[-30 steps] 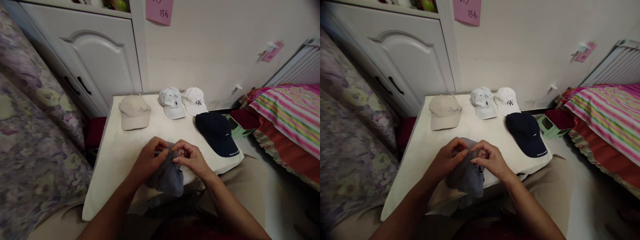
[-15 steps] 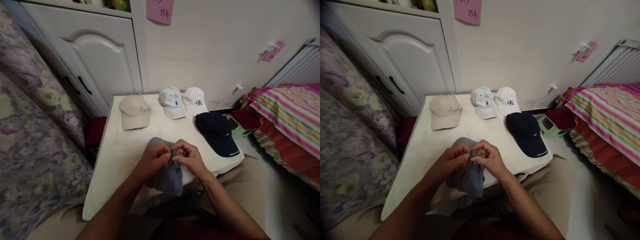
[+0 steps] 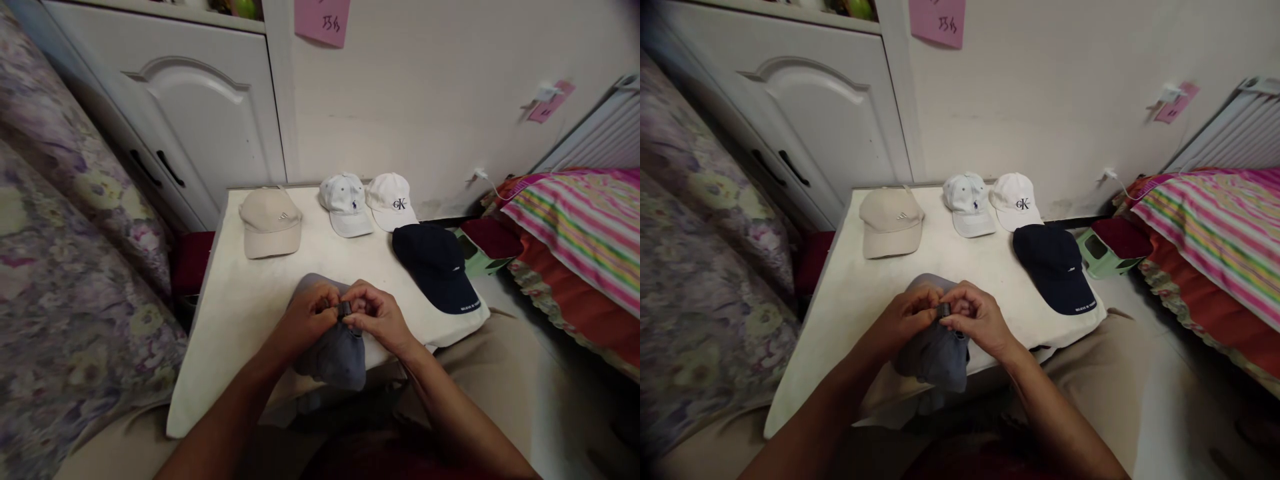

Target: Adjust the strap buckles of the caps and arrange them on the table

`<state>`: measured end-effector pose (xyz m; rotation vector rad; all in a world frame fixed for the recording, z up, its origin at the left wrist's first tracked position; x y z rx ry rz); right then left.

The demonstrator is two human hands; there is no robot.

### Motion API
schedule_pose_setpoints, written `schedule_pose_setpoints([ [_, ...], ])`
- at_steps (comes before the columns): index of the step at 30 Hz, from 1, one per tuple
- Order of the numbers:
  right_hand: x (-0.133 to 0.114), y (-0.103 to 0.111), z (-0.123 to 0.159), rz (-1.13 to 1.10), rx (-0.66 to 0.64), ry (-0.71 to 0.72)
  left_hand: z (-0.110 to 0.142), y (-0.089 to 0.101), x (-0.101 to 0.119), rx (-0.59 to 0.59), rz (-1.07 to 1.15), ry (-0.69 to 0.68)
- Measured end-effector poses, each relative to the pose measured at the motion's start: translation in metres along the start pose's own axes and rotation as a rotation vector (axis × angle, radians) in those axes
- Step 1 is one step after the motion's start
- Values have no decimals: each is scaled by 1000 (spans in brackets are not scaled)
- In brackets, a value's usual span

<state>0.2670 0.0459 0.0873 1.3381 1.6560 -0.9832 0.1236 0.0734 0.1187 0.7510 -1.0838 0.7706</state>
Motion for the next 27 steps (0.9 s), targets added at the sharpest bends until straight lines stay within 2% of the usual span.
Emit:
schedule_pose_setpoints([
  [5, -12, 4, -3, 135, -67, 71, 3, 2, 2, -102, -31, 40],
  [9, -20, 6, -6, 183, -98, 116, 7, 6, 4, -109, -51, 60],
  [14, -23, 6, -7, 210, -178, 157, 6, 8, 4, -101, -46, 21],
  [18, -29, 6, -9, 259, -283, 212, 5, 8, 3, -160, -137, -11],
  [22, -33, 6, -11, 286, -355, 225, 4, 8, 2, -225, -115, -6],
  [27, -33, 8, -11, 295, -335, 205, 2, 7, 1, -265, -94, -42],
])
Point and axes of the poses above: each hand's wrist, its own z-axis away from the middle knuckle, its own y-axis out of the back of the hand, x = y × z, the point moved 5 cm from there along -z, towards the middle knuckle, and after that the axes turned 15 degrees about y, right-handed, at the moved point
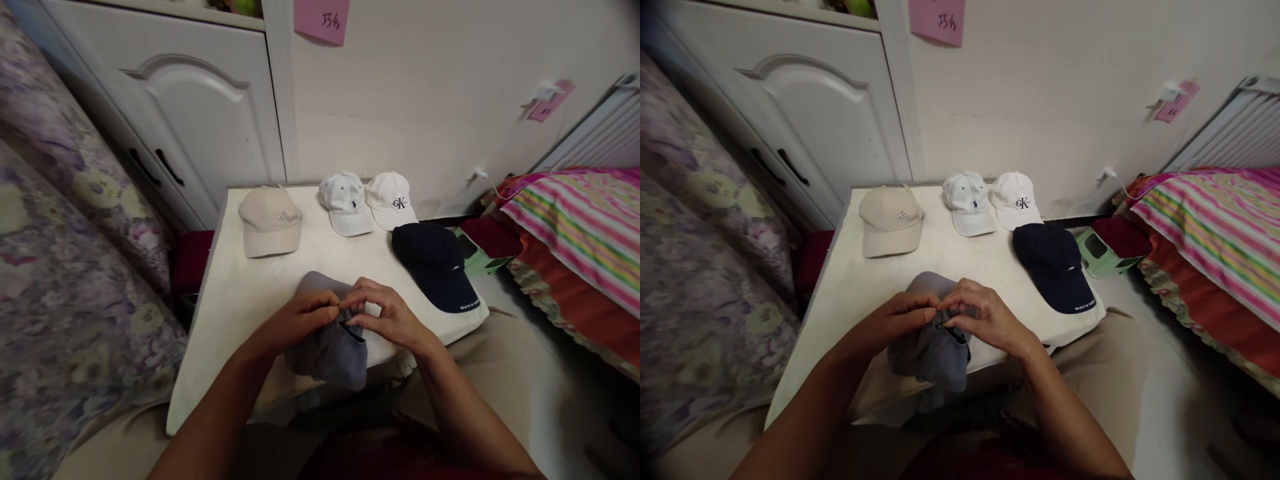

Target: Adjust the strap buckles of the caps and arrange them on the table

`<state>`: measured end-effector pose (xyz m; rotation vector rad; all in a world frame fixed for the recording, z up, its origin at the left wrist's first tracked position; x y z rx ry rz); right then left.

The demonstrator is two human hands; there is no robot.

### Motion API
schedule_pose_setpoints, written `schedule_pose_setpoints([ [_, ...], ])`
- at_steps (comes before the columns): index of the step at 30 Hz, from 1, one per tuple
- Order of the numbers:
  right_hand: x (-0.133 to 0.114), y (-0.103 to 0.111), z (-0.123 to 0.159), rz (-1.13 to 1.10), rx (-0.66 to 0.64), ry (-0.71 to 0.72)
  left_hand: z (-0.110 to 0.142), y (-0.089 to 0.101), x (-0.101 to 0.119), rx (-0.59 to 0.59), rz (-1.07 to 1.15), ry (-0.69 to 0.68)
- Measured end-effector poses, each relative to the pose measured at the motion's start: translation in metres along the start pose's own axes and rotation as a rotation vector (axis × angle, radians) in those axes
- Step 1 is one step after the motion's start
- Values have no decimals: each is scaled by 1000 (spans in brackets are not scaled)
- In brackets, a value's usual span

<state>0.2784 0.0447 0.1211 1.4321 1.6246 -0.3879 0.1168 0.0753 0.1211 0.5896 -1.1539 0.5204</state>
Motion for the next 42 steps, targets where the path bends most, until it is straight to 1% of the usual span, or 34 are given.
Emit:
schedule_pose_setpoints([
  [2, 4, 0, 2, -74, 25, -33, 0, 0, 0, -7, 29, 14],
  [7, 20, -7, 12, -369, 110, -202, 2, 0, 3, -17, 36, 35],
  [11, 27, -17, 16, -540, 97, -322, 0, -1, 2, 23, -9, 20],
  [14, 30, -20, 18, -597, 95, -388, -1, 1, 1, 69, -33, 42],
  [17, 31, -21, 20, -644, 70, -428, 0, 0, 2, 60, -49, 45],
  [19, 31, -20, 21, -663, 70, -442, 1, 1, 4, 67, -56, 42],
  [21, 31, -19, 21, -666, 106, -448, 2, 1, 6, 118, -90, 36],
  [24, 31, -17, 20, -678, 210, -461, 6, 1, 9, 255, -213, 0],
  [26, 30, -17, 19, -686, 268, -458, 8, -3, 12, 341, -296, -49],
  [31, 27, -20, 15, -684, 315, -457, 10, -12, 12, 556, -437, -188],
  [33, 27, -20, 14, -681, 325, -450, 10, -13, 10, 613, -447, -221],
  [37, 27, -20, 14, -682, 333, -432, 10, -13, 9, 668, -448, -255],
  [42, 28, -21, 14, -695, 335, -431, 9, -11, 10, 607, -393, -218],
])
Point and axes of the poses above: each hand's wrist, its own z-axis away from the middle knuckle, its own y-axis out of the back of the hand, x = y × z, the point moved 5 cm from there along -z, towards the middle knuckle, and after that the axes turned 15 degrees about y, right-handed, at the moved point
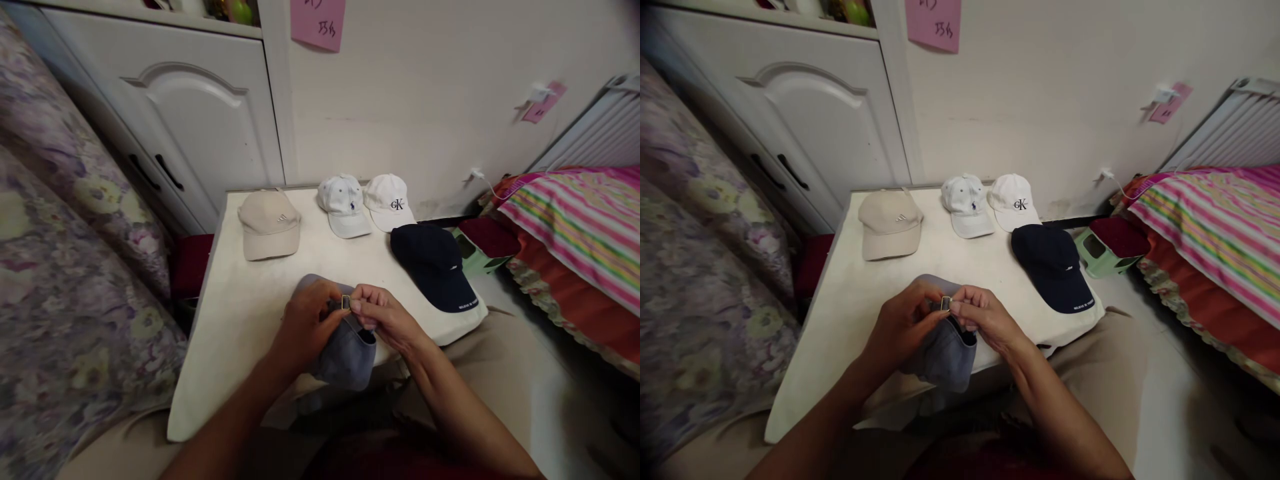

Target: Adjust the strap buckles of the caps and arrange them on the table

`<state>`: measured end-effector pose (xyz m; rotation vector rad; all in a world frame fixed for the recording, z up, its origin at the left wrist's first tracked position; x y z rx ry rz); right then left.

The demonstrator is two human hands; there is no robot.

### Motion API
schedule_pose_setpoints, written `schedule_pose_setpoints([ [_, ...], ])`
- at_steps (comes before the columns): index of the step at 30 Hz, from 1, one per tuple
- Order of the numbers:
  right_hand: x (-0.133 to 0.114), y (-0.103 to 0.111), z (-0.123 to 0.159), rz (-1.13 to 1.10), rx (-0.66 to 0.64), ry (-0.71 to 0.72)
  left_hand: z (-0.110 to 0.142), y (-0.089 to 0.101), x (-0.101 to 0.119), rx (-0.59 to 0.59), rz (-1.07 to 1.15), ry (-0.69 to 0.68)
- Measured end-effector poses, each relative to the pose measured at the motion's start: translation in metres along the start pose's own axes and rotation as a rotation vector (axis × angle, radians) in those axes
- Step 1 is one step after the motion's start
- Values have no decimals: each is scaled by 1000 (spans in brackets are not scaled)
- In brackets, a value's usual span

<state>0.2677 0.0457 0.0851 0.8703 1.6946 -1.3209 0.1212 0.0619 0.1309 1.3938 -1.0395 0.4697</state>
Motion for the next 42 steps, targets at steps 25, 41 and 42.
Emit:
schedule_pose_setpoints([
  [25, 5, 10, 0, 160, 20, -46, -10, 4, -21, -513, 207, 283],
  [41, -6, 5, 0, 288, -5, 37, -12, -8, -22, -529, 343, 238],
  [42, -9, 5, 0, 297, -14, 44, -11, -8, -22, -551, 374, 263],
])
Point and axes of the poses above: each hand's wrist, its own z-axis away from the middle knuckle, its own y-axis out of the back of the hand, x = y × z, the point moved 5 cm from there along -z, towards the middle knuckle, and after that the axes turned 15 degrees about y, right-handed, at the moved point
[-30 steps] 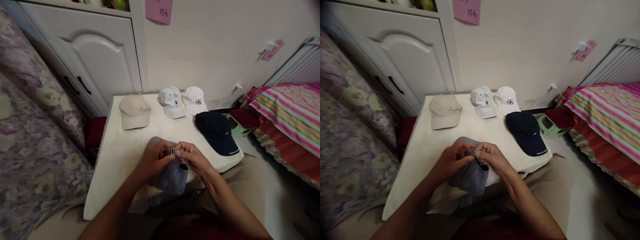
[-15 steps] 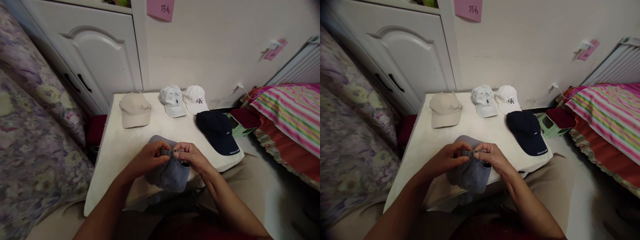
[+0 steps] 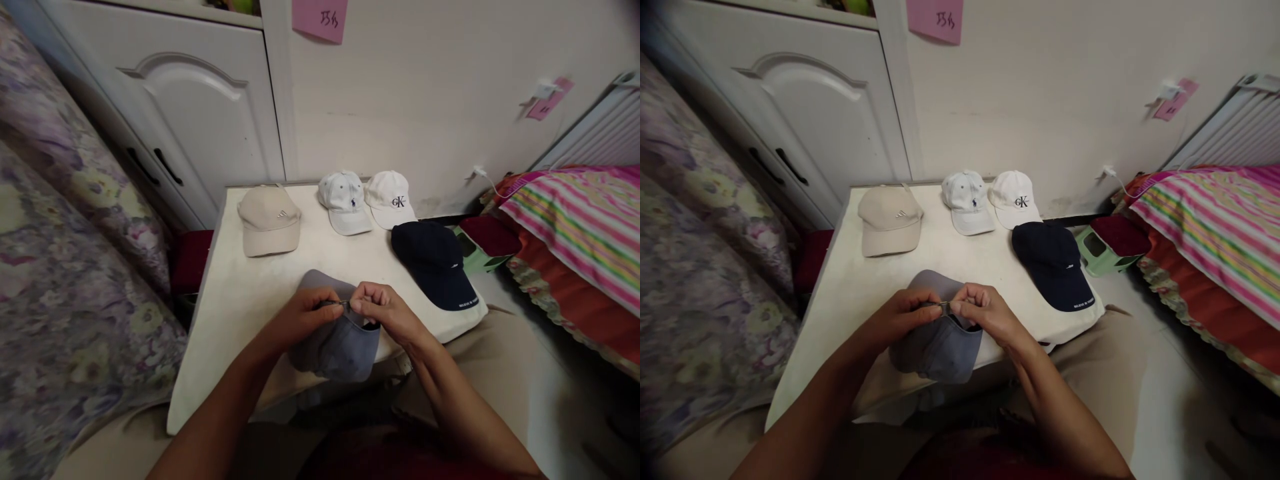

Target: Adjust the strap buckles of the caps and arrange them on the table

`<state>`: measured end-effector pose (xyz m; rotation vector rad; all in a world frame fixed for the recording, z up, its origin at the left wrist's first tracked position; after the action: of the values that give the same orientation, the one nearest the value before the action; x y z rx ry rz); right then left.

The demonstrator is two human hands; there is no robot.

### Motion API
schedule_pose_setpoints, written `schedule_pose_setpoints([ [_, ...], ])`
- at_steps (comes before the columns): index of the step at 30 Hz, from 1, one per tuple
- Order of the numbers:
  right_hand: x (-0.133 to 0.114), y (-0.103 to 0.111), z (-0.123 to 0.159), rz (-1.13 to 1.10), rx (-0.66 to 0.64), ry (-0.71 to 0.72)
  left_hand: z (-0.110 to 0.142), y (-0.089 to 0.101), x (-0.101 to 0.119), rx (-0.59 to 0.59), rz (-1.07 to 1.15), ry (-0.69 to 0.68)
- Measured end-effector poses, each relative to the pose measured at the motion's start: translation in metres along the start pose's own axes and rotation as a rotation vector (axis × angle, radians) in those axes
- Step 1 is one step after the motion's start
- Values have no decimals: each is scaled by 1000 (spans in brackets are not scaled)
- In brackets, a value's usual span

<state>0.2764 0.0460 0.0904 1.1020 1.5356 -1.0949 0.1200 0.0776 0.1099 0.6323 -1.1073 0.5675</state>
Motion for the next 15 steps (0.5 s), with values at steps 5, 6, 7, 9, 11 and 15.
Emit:
schedule_pose_setpoints([
  [5, -7, 3, -1, 46, 2, 25, 2, -3, 2, -91, 119, 35],
  [6, -7, 4, -1, 43, -1, 20, 3, -2, 2, -95, 134, 41],
  [7, -6, 4, -1, 31, -8, 14, 3, -2, 3, -95, 143, 44],
  [9, -4, 5, -1, -11, -33, 3, 5, 2, 7, -77, 137, -4],
  [11, -2, 6, 0, -57, -65, 0, 9, 7, 14, -49, 106, -108],
  [15, 0, 4, 3, -133, -153, 3, 18, 17, 20, -34, 133, -150],
])
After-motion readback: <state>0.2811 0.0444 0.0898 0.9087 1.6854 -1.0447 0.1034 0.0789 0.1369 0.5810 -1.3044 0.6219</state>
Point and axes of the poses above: each hand's wrist, its own z-axis away from the middle knuckle, its own y-axis out of the back of the hand, x = y × z, the point moved 5 cm from there along -z, towards the middle knuckle, and after that the axes turned 15 degrees about y, right-handed, at the moved point
